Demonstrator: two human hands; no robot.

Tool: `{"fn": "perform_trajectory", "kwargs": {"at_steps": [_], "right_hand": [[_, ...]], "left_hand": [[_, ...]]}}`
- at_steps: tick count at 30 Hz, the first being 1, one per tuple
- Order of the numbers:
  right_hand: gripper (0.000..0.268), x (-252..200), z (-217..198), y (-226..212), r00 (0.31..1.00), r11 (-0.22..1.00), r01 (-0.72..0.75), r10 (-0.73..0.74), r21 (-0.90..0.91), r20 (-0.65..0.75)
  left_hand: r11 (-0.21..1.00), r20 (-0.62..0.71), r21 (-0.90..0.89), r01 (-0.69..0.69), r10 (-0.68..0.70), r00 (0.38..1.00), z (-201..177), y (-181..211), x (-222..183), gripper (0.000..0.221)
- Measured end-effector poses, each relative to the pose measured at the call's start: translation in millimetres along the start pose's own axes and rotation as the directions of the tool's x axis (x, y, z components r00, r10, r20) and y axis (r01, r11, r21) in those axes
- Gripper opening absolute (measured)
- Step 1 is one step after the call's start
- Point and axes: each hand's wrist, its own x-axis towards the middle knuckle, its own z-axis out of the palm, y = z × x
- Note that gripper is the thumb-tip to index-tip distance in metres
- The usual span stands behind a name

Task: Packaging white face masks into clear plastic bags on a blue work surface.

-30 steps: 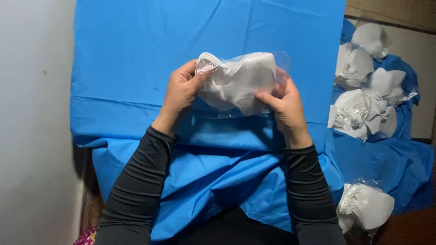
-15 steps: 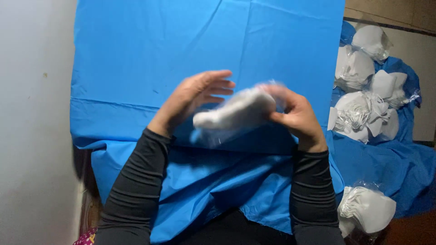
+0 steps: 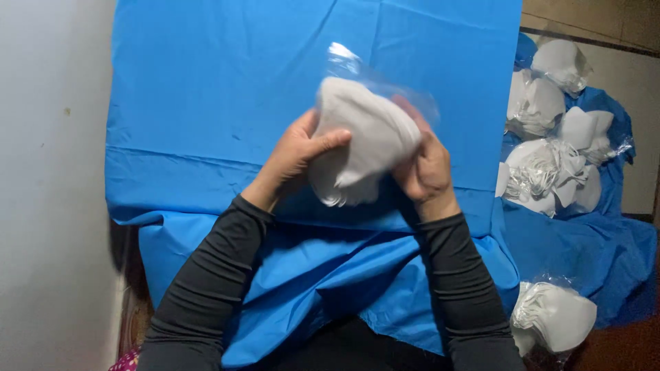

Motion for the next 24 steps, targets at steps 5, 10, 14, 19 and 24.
{"fn": "perform_trajectory", "kwargs": {"at_steps": [5, 10, 14, 19, 24], "right_hand": [[0.07, -2, 33, 0, 0.989, 0.972, -0.108, 0.127, 0.209, -0.082], [0.065, -8, 44, -1, 0.989, 0.999, -0.005, 0.011, 0.043, -0.146], [0.068, -8, 48, -3, 0.986, 0.997, -0.008, -0.005, -0.076, -0.165], [0.081, -8, 45, 5, 0.999, 0.98, -0.006, -0.004, -0.198, -0.05], [0.104, -14, 60, 1, 0.998, 0.922, -0.056, 0.035, -0.384, -0.061]], "left_hand": [[0.952, 0.064, 0.182, -0.244, 0.236, 0.97, -21, -3, 15, 0.049], [0.933, 0.031, 0.261, -0.247, 0.248, 0.968, -21, 18, -4, 0.036], [0.893, 0.012, 0.238, -0.381, 0.389, 0.921, -9, 23, -9, 0.041], [0.849, -0.092, 0.249, -0.466, 0.5, 0.861, -3, 16, -5, 0.02], [0.759, -0.129, 0.172, -0.628, 0.649, 0.75, 24, 30, -22, 0.014]]}}
